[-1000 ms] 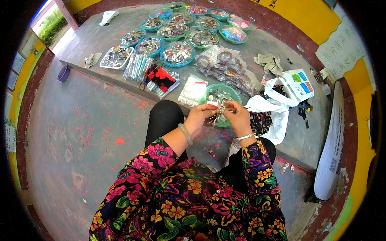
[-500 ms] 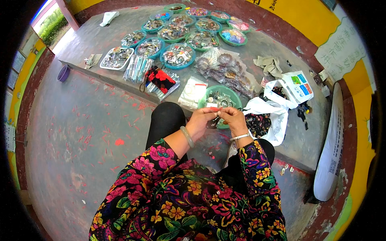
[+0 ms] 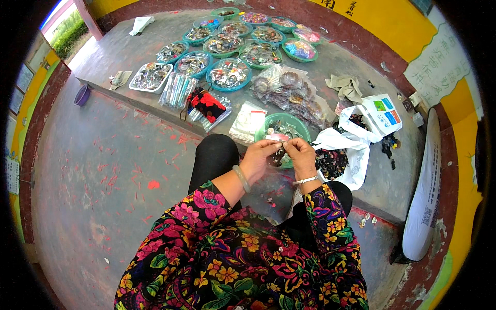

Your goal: The person sits on the floor and packs small hair accessories into clear plastic bags. They pick up items from a green bowl and a white bag, place them into the packaging, and seal the bags. The person handles the items one by one, organizing them into the bags.

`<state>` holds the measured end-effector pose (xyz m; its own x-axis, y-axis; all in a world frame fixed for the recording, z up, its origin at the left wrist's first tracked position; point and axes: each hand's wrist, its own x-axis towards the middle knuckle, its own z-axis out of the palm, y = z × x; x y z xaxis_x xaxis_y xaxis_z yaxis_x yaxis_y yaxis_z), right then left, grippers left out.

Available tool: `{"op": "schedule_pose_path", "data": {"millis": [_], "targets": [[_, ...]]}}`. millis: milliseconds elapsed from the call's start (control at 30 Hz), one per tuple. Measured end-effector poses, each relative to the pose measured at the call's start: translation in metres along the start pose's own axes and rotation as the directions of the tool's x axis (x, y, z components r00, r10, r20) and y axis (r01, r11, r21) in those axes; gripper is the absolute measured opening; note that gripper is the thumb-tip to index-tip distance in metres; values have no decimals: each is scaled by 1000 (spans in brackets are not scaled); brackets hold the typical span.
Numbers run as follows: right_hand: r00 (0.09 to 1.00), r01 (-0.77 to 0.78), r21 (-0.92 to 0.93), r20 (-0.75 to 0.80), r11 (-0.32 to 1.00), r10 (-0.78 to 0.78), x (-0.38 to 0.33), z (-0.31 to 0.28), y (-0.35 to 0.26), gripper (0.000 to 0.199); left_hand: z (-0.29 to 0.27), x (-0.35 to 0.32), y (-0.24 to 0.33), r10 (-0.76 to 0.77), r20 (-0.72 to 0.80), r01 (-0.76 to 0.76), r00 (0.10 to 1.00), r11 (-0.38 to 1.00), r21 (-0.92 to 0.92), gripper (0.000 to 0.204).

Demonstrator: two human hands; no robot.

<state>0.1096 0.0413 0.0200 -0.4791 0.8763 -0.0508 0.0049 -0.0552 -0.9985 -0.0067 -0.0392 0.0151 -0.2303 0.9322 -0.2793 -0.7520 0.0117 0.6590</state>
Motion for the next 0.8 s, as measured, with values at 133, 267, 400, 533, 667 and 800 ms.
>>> {"op": "schedule_pose_path", "data": {"millis": [133,267,400,533,667,800], "targets": [[1000,-11,42,12,999,10,2,0,1,8,0,-1,1,29,3,-29,1000,999,-28,16],[998,-52,78,36,996,49,-4,5,-14,7,-3,0,-1,29,18,-29,999,999,-18,18],[1000,7,101,21,995,-9,-6,2,-16,12,-1,-1,0,37,61,-40,997,998,55,21],[1000,-26,141,2,990,26,-6,2,-17,10,-6,3,-2,41,39,-44,998,997,65,25],[1000,-23,160,0,987,23,-3,0,-13,9,-6,4,-2,85,24,-88,996,985,151,25],[998,-53,150,32,987,49,-6,2,-21,10,2,-3,3,136,5,-134,991,969,208,23]]}}
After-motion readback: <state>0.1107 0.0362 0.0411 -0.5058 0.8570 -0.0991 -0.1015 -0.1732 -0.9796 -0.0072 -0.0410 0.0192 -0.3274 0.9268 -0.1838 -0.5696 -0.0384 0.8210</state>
